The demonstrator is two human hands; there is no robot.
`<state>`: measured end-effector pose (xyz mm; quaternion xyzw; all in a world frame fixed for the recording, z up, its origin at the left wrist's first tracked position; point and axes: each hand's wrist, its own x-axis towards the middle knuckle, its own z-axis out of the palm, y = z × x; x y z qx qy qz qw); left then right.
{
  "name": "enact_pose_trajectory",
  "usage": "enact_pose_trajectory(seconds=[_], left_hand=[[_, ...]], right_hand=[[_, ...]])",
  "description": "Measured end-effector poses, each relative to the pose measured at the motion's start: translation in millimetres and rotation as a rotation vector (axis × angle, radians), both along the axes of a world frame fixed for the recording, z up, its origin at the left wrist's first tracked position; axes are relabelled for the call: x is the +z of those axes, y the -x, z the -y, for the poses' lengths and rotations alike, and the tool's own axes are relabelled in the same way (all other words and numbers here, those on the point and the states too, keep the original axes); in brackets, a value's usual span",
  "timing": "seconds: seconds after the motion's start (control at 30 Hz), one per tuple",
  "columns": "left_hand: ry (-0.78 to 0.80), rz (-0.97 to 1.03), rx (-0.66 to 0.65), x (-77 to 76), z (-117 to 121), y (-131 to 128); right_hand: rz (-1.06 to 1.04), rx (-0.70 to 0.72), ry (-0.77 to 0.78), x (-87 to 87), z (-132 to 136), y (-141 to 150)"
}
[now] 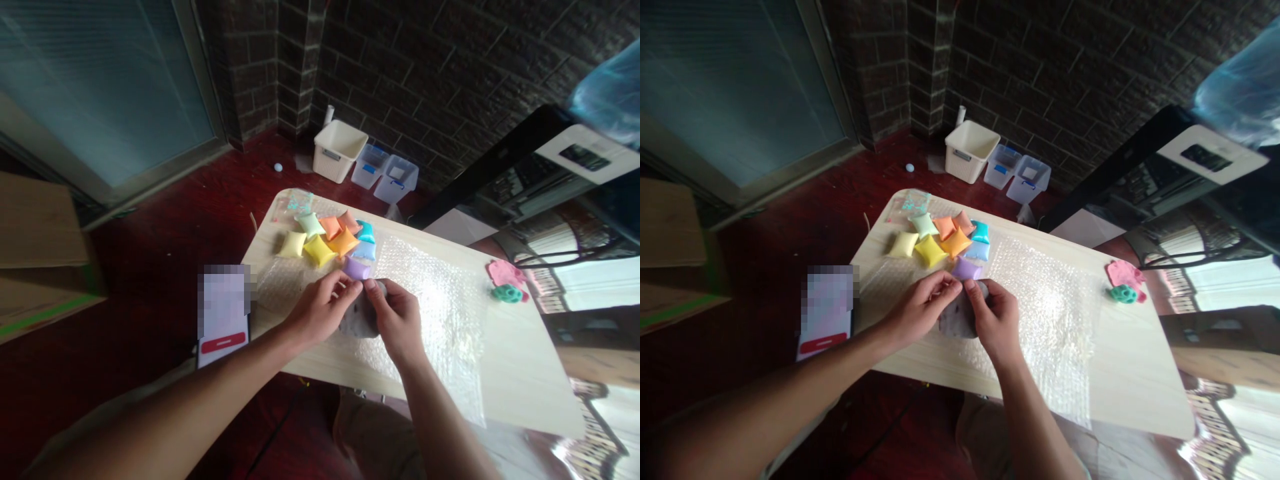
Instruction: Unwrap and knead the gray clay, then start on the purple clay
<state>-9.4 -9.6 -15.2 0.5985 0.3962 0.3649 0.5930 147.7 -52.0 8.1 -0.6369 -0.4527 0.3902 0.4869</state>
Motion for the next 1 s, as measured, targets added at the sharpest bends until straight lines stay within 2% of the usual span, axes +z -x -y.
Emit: enact_pose_trajectory(seconds=[0.17,0.27,0.47,0.67,0.83,1.0], left_hand=[[-0.237,-0.326,0.047,3.1,9.3,-2.0],[-0.306,-0.424,0.049,4.9,11.9,-2.8],[-0.283,-0.336,0.030,9.5,8.9,-1.5],[-0.122,-0.272,-0.006,7.4,10.4,1.0],[-0.194,-0.287,0.023,4.0,12.1,-1.8],[-0.215,-0.225,0.052,8.4,10.6,-4.1]], right_hand=[[0.217,0.083,0.045,-6.7,0.6,10.6],[0.247,0.075,0.097,-8.9,0.7,11.2],[0.199,0.048,0.055,-4.6,0.7,11.7],[0.089,-0.054,0.033,-2.4,-0.9,11.3],[0.039,0.015,0.104,-4.6,-1.6,10.2],[0.051,-0.003,0.071,0.5,-1.4,11.2]])
